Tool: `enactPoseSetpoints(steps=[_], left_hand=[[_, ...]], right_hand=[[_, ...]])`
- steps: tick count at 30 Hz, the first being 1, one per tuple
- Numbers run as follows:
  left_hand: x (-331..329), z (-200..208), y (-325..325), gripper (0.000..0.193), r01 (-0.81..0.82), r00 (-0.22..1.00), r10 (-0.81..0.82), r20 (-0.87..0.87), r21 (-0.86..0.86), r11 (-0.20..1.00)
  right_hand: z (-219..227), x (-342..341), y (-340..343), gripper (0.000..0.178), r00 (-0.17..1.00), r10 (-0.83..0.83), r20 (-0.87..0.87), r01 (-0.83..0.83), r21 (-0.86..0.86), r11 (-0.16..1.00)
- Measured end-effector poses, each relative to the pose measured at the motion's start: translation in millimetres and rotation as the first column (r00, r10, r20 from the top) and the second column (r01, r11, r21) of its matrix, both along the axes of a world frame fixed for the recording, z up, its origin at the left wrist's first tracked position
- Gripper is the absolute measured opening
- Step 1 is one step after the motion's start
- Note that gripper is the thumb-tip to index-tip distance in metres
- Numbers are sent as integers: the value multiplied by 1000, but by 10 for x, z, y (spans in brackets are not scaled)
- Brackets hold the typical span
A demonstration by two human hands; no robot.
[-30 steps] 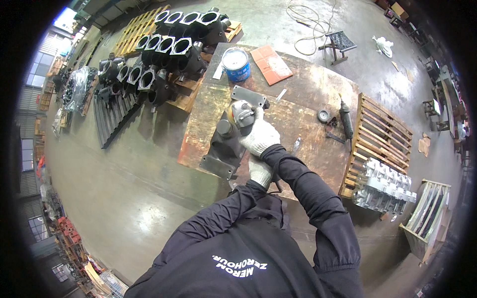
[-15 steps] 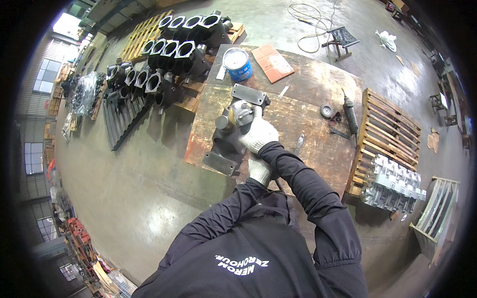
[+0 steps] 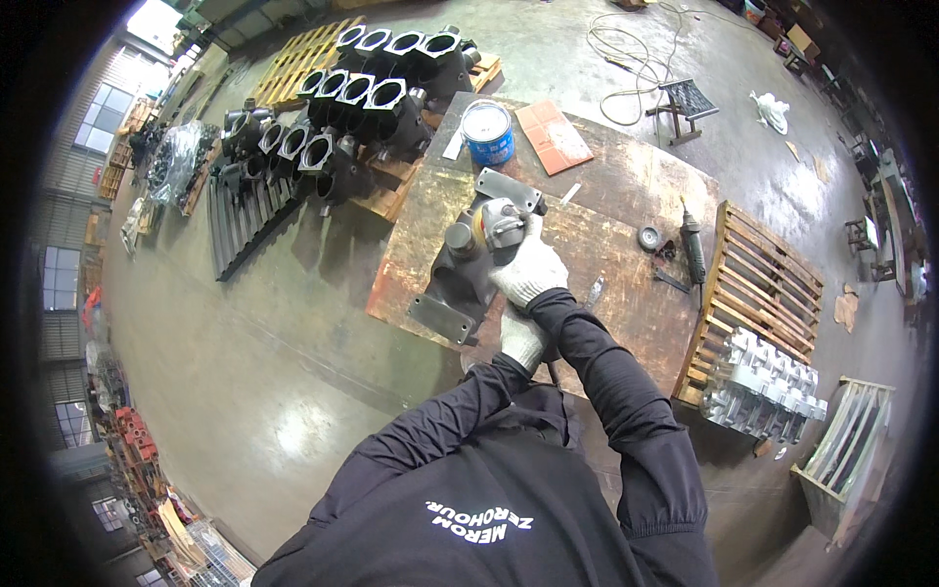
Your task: The person uses an angle grinder to smooth the surface of a large metal part on a workbench. They reposition the part several times to reach different areas and continue grinding until the clip ends.
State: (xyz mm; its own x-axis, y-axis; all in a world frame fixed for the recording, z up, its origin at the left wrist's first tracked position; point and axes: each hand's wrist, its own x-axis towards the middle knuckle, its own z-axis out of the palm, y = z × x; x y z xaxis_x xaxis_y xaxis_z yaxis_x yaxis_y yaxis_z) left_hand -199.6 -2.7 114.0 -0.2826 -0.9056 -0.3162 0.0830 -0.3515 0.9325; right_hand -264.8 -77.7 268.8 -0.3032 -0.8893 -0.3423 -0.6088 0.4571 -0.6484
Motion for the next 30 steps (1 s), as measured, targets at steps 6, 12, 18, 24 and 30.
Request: enactPoseSetpoints(steps=[6,12,18,24,30], left_hand=[[138,52,150,51,-70,985,90,-148,133,989],[412,401,124,37,100,993,-102,67,37,994],[659,608,4,51,143,990,-142,-18,207,968],[1060,621,-87,63,353,896,-381,229,157,922],[1281,537,-41,62,440,815,-471,338,170,882]], right_hand=[[-25,108,124,95,998,-58,7,57,72,996],[-23,312,233,93,977,-211,21,211,10,978],[-95,588,257,100,903,-423,-74,421,-44,906],[-231,875,313,101,854,-519,-36,510,-139,849],[-242,1134,423,100,783,-605,-147,602,-66,796]])
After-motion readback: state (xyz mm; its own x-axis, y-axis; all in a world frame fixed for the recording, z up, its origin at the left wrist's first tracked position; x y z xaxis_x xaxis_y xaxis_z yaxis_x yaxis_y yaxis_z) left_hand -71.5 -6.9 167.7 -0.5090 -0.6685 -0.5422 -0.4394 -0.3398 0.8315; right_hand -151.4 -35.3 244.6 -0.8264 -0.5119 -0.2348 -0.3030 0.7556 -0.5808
